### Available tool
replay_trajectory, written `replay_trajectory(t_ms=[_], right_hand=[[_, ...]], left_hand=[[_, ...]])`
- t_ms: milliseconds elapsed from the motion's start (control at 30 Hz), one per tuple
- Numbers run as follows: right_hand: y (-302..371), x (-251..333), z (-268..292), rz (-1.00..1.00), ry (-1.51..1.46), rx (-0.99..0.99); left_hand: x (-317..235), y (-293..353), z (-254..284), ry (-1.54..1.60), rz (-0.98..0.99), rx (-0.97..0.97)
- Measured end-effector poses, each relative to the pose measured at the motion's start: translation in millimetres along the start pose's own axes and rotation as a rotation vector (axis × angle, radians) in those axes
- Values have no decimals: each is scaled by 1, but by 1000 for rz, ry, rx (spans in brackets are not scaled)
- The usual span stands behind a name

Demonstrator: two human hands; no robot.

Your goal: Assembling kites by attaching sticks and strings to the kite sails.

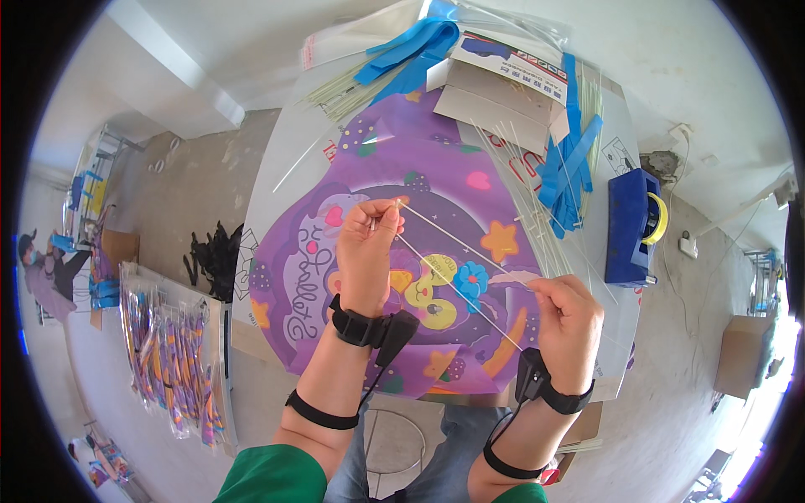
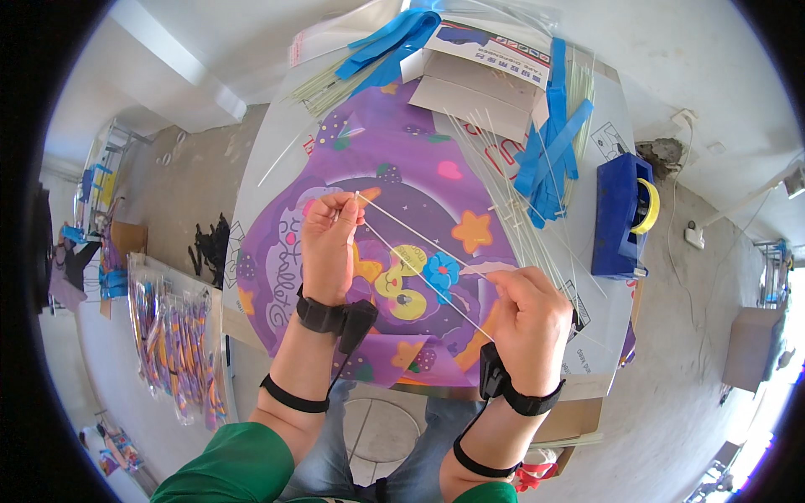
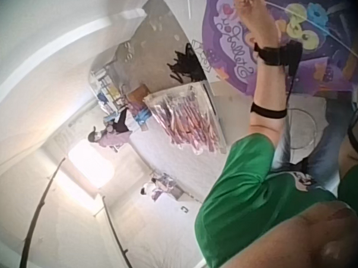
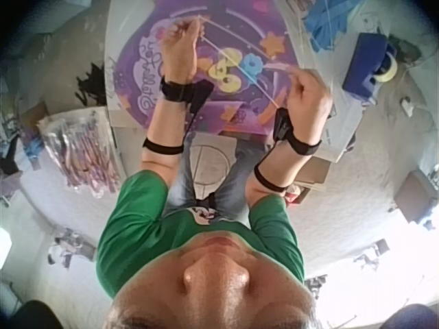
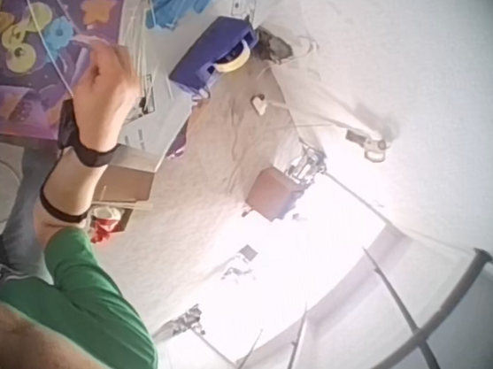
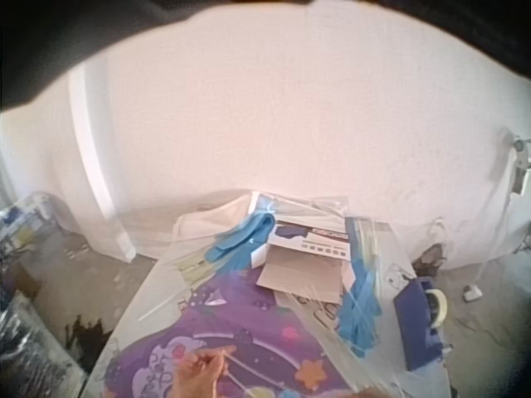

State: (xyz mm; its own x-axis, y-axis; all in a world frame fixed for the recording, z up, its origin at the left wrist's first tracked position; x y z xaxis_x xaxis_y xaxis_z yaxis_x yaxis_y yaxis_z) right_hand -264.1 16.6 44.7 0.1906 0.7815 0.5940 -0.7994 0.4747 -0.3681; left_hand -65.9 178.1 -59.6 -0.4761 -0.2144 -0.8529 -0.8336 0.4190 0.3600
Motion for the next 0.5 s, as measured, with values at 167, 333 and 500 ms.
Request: replay_trajectory(t_ms=[167,333,500], right_hand=[[2,-3,-7,-23,-75,48],[2,-7,-8,-29,-97,40],[-2,-2,-19,-11,-74,5]], left_hand=[[-3,0,0,-37,-32,-8],[-4,1,-3,-68,-47,-10],[3,4,-10,-50,-31,26]])
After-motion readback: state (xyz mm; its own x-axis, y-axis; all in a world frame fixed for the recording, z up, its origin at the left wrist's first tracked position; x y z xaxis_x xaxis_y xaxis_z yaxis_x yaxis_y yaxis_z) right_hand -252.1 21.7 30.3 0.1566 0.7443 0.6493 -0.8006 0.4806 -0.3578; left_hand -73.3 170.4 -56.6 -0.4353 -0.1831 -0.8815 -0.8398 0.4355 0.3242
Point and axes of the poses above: each hand's wrist, its own y-axis away from the middle knuckle, its own z-axis out of the back of the hand, x = y × z, the point moved 7 cm from there along -y, towards the middle knuckle, and after that the axes turned 14 degrees about z, right-handed, at the moved point
